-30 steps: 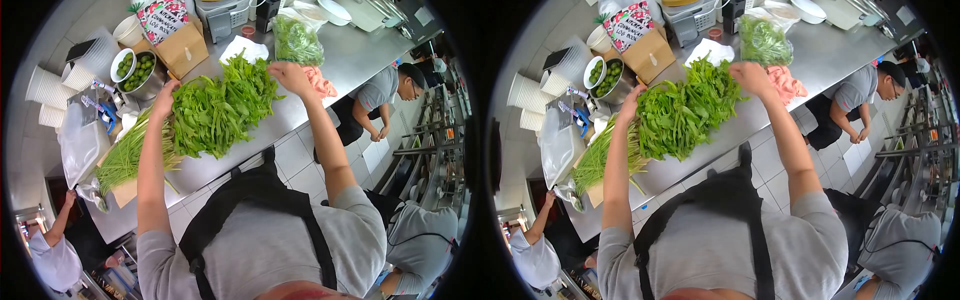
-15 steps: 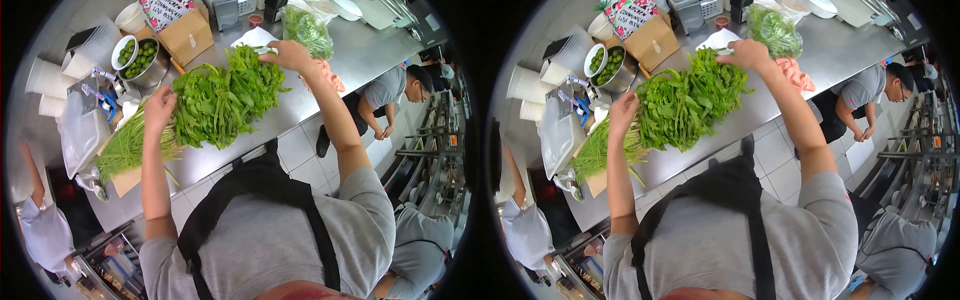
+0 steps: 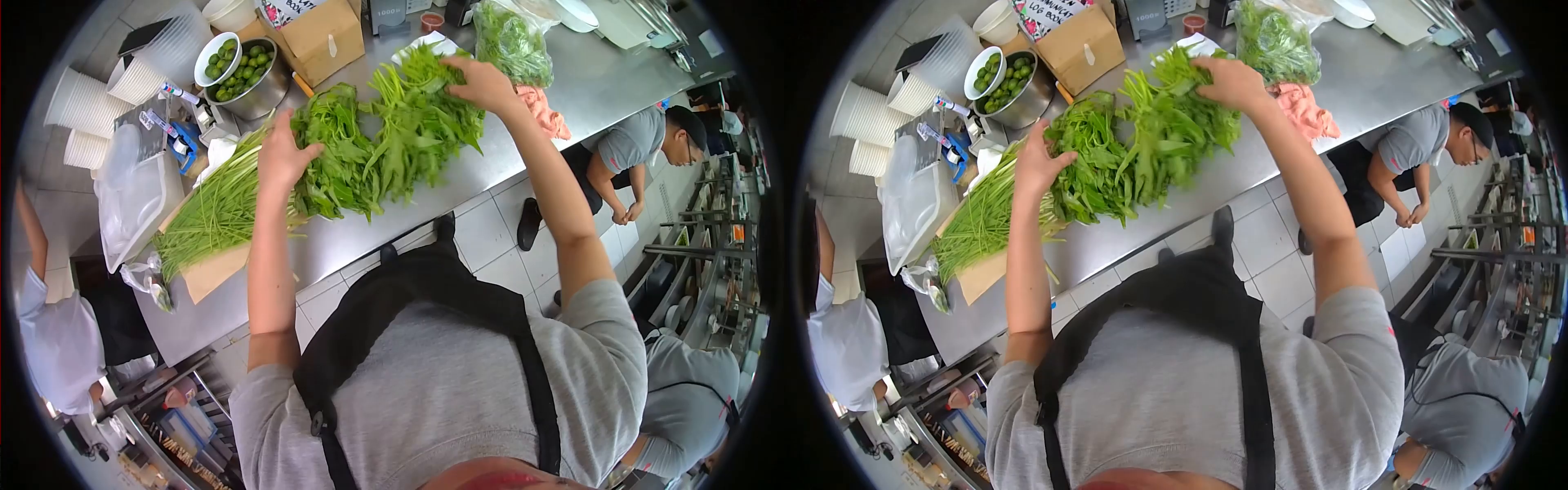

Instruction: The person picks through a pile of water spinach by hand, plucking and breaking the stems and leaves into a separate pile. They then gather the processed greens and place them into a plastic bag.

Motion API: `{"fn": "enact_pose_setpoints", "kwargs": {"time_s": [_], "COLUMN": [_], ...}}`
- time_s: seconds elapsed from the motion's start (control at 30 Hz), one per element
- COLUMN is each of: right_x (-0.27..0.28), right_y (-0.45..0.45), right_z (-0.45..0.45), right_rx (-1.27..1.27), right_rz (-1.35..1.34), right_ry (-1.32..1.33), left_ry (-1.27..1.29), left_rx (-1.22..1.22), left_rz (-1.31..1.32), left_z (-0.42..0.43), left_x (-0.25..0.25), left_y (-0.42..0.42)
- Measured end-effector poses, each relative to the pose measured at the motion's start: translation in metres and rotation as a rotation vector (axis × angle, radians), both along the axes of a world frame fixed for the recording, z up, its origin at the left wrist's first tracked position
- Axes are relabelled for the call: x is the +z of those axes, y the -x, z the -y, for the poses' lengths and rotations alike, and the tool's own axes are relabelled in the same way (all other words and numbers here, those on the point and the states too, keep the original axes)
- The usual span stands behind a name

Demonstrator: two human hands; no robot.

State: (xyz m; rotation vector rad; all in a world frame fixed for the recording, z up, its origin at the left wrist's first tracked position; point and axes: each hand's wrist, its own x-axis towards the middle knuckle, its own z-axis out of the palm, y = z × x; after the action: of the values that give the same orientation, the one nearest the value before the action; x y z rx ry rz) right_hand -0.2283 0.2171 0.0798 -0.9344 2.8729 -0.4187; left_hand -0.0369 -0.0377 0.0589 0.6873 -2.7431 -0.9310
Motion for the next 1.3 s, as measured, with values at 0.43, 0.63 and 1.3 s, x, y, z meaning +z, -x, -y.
{"fn": "enact_pose_setpoints", "kwargs": {"time_s": [0.43, 0.63, 1.3], "right_x": [-0.003, -0.014, 0.024], "right_y": [-0.044, -0.035, 0.004], "right_z": [0.033, -0.007, 0.050], "right_rx": [0.332, 0.321, 0.112], "right_rz": [-0.319, -0.182, -0.581], "right_ry": [-0.118, 0.081, 0.415], "left_ry": [-0.156, -0.214, 0.268], "left_rx": [-0.232, -0.088, -0.389], "left_rz": [-0.050, -0.108, -0.217], "left_z": [-0.055, -0.052, -0.002], "left_x": [-0.040, -0.035, 0.034], "left_y": [0.115, 0.135, 0.081]}}
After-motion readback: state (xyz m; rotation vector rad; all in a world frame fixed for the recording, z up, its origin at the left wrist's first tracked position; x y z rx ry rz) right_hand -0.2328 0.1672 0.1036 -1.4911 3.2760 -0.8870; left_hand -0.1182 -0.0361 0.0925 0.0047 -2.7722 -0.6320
